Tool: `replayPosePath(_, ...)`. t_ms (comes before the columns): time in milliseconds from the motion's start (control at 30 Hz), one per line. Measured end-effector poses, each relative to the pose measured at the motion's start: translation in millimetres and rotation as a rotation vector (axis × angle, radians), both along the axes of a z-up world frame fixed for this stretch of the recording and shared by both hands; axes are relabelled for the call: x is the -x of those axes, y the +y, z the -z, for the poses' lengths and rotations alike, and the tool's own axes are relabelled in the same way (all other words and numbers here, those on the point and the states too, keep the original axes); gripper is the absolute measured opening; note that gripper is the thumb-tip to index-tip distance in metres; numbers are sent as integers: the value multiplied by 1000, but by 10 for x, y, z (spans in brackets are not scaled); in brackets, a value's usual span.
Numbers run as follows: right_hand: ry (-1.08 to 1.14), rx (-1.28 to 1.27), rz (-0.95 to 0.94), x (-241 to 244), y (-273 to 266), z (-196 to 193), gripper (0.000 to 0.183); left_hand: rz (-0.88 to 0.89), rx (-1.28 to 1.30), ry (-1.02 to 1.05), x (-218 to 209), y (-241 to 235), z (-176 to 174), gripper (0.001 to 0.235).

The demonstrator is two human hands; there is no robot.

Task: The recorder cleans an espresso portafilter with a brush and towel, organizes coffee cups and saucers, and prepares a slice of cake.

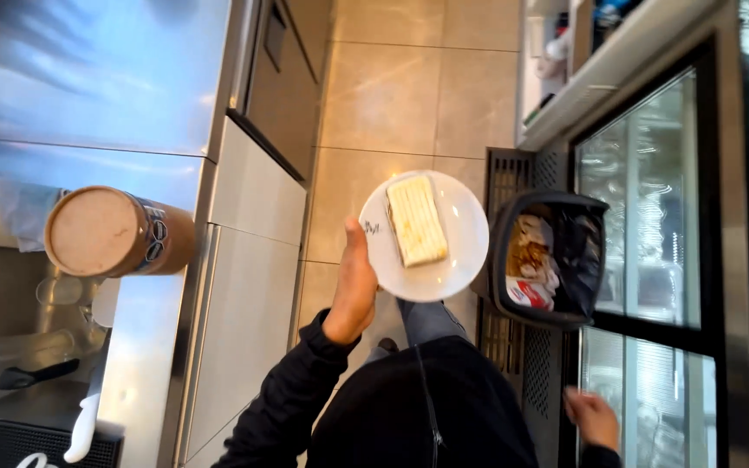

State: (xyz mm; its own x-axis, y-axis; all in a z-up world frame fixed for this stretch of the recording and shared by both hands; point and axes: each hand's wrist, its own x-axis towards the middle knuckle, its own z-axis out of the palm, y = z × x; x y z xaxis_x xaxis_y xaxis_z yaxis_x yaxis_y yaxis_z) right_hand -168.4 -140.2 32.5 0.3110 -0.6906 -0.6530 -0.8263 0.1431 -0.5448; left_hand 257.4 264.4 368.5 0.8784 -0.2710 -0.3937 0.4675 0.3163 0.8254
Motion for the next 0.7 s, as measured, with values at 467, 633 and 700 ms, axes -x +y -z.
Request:
replayPosePath(467, -984, 603, -920, -6473, 1401, -4200, 36, -251, -98, -6, -2605, -821, -39, 84)
replayPosePath(633, -925, 644, -998, -7612, 1039, -4125, 27, -197, -3, -87, -3681, -1186, 22, 88)
replayPosePath(700, -900, 624, -997, -8002, 802, -4116, 21, -158, 4, -62, -4132, -1334, 132, 89)
